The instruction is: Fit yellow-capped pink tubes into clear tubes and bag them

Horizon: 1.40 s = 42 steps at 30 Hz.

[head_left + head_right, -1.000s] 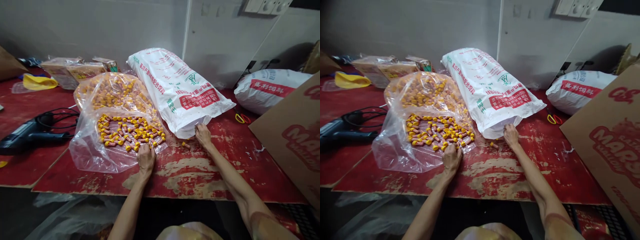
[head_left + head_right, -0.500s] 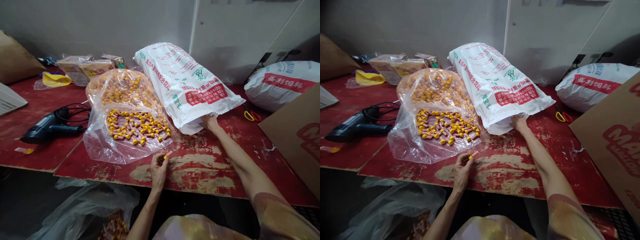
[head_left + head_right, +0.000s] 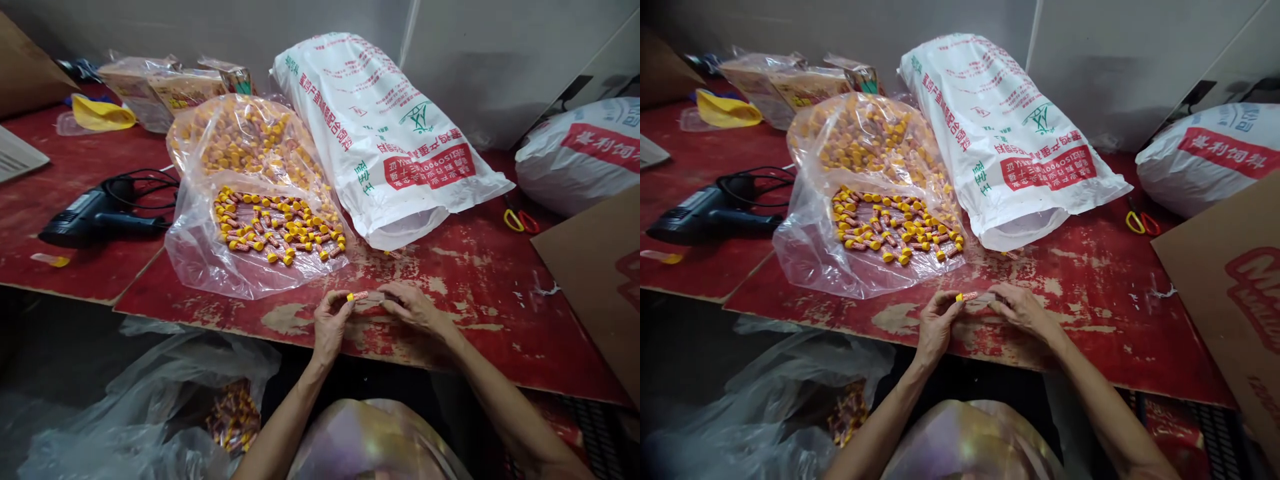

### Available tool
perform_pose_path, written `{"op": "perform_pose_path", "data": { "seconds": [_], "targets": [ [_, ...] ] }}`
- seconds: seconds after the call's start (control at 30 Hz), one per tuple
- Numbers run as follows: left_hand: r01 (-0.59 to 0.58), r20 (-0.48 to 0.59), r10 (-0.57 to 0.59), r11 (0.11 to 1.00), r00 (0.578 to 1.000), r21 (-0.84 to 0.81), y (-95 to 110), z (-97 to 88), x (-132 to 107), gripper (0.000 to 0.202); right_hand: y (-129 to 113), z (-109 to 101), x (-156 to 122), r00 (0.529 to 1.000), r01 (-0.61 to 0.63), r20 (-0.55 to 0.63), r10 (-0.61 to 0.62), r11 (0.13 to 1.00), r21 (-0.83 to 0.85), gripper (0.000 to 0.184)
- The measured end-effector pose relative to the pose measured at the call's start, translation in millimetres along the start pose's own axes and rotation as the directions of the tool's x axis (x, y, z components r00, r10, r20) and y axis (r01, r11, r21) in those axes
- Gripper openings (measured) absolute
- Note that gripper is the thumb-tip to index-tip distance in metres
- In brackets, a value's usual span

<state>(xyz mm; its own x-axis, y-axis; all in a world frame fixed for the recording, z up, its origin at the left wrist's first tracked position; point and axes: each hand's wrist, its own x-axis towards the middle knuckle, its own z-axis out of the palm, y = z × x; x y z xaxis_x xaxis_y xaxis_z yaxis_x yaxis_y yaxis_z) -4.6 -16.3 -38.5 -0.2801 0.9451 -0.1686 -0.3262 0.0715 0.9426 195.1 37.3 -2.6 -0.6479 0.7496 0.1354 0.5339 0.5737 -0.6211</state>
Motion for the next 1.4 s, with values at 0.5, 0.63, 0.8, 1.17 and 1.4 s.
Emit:
{"op": "perform_pose_path", "data": {
  "seconds": [0.5, 0.63, 0.8, 1.17, 1.4],
  "targets": [
    [-0.111, 0.108, 0.08, 0.939, 0.991, 0.325, -11, 2.2, -13, 0.034, -14, 65, 12, 0.976, -0.053, -0.216, 0.031, 0.994, -0.095, 0.023],
    [-0.363, 0.122, 0.368, 0.708, 0.922, 0.605, 8, -1.1, 24, 0.029, 4, 43, 24, 0.969, -0.103, -0.243, 0.046, 0.969, -0.225, 0.02],
    [-0.236, 0.086, 0.517, 0.231, 0.851, 0.944, 26, -4.4, 89, 0.025, 29, 30, 30, 0.956, -0.11, -0.293, -0.003, 0.924, -0.365, 0.019],
    [-0.379, 0.236, 0.567, 0.147, 0.789, 0.914, 15, -19.9, 111, 0.023, 119, -59, 96, 0.854, -0.493, -0.448, 0.265, 0.685, -0.536, 0.026],
    [-0.327, -0.113, 0.441, 0.792, 0.89, 0.515, 3, -31.1, 68, 0.027, 130, -74, 95, 0.876, -0.48, -0.355, 0.327, 0.671, -0.566, 0.028]
  ]
}}
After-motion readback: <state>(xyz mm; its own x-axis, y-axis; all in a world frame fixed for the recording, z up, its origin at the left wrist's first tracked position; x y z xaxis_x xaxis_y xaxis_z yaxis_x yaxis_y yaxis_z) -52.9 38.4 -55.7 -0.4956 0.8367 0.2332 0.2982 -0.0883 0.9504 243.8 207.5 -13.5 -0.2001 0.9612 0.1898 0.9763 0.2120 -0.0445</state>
